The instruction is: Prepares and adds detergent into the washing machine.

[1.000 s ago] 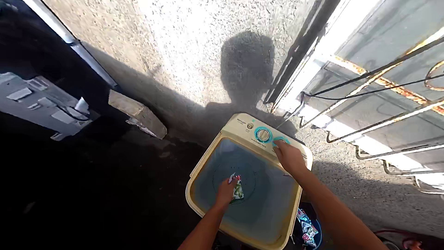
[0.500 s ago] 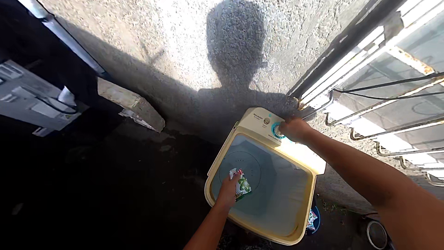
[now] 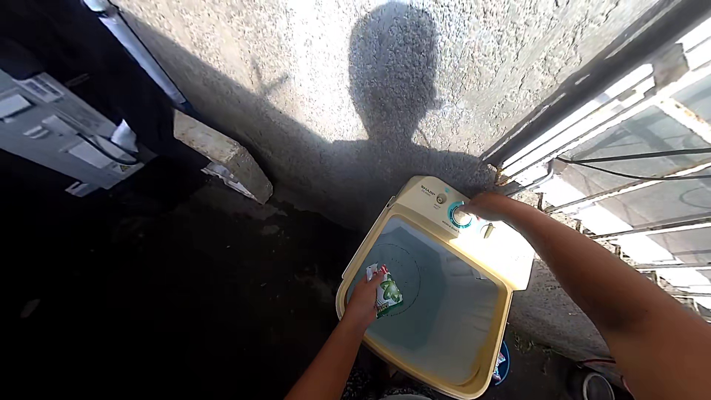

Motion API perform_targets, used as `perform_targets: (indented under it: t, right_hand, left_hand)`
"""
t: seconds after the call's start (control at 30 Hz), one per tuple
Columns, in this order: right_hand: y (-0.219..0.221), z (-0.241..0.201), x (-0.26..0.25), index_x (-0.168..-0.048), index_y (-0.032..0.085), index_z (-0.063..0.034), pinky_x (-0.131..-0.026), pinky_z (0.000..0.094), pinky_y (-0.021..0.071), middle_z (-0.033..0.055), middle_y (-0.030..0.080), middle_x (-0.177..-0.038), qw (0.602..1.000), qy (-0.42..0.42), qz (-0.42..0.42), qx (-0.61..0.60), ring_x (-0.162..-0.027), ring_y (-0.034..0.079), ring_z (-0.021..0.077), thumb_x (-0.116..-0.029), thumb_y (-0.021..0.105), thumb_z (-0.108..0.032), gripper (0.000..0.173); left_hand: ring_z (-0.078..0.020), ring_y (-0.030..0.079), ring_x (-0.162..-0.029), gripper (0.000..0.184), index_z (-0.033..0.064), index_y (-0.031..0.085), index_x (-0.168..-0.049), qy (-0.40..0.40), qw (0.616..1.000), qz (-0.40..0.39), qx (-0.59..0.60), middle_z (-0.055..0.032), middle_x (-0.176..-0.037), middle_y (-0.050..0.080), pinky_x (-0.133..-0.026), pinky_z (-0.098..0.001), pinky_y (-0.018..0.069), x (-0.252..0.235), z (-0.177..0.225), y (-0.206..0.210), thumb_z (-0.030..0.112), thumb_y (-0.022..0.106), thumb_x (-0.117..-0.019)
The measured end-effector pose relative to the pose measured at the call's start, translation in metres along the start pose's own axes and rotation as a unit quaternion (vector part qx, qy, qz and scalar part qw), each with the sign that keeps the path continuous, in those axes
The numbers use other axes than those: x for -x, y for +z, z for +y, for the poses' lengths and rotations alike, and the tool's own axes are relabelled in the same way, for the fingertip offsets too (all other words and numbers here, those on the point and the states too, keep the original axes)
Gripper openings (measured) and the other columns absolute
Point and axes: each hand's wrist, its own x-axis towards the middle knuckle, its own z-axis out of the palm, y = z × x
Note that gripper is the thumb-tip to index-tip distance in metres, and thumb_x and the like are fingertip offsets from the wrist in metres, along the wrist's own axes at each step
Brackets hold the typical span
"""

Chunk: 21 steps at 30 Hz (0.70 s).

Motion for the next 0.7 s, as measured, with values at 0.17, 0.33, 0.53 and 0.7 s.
perform_targets:
  t: [0.17, 0.33, 0.53, 0.7]
  right_hand:
    - [0.004, -0.016, 0.015, -0.116, 0.069, 0.0005, -0.100, 0.0628, 0.0469, 0.0242, 0.069, -0.115, 0.990, -0.027, 0.008, 0.138, -0.118, 0.064, 0.0419, -0.1090, 0.042, -0.048, 0.056]
    - [0.007, -0.022, 0.005, -0.106, 0.070, 0.0036, -0.094, 0.0644, 0.0486, 0.0264, 0.069, -0.109, 0.985, -0.028, 0.002, 0.169, -0.113, 0.065, 0.0447, -0.1124, 0.034, -0.034, 0.052]
    - [0.007, -0.011, 0.001, -0.110, 0.069, 0.0066, -0.101, 0.0618, 0.0449, 0.0278, 0.068, -0.113, 0.994, -0.044, -0.010, 0.101, -0.117, 0.063, 0.0438, -0.1130, 0.033, -0.036, 0.056]
    - [0.012, -0.008, 0.009, -0.110, 0.070, 0.0060, -0.101, 0.0631, 0.0451, 0.0274, 0.069, -0.113, 0.999, -0.019, 0.026, 0.043, -0.117, 0.063, 0.0435, -0.1115, 0.037, -0.042, 0.058]
  left_hand:
    - [-0.0194, 0.070, -0.086, 0.031, -0.0040, 0.053, -0.131, 0.000, 1.000, -0.008, -0.021, -0.0154, -0.100, 0.069, -0.078, -0.0350, 0.0601, 0.005, 0.003, 0.002, 0.018, 0.048, -0.1090]
    - [-0.0189, 0.070, -0.086, 0.031, -0.0036, 0.053, -0.131, 0.004, 0.999, -0.018, -0.030, -0.0149, -0.101, 0.069, -0.079, -0.0347, 0.0602, 0.008, 0.005, 0.002, 0.017, 0.048, -0.1091]
    - [-0.0182, 0.071, -0.085, 0.030, -0.0039, 0.053, -0.131, 0.007, 1.000, -0.015, -0.026, -0.0144, -0.100, 0.069, -0.079, -0.0337, 0.0605, 0.012, 0.009, -0.001, 0.015, 0.048, -0.1090]
    - [-0.0182, 0.071, -0.085, 0.029, -0.0038, 0.054, -0.130, -0.001, 0.999, -0.019, -0.027, -0.0143, -0.100, 0.069, -0.078, -0.0339, 0.0605, 0.017, 0.008, 0.000, 0.015, 0.049, -0.1086]
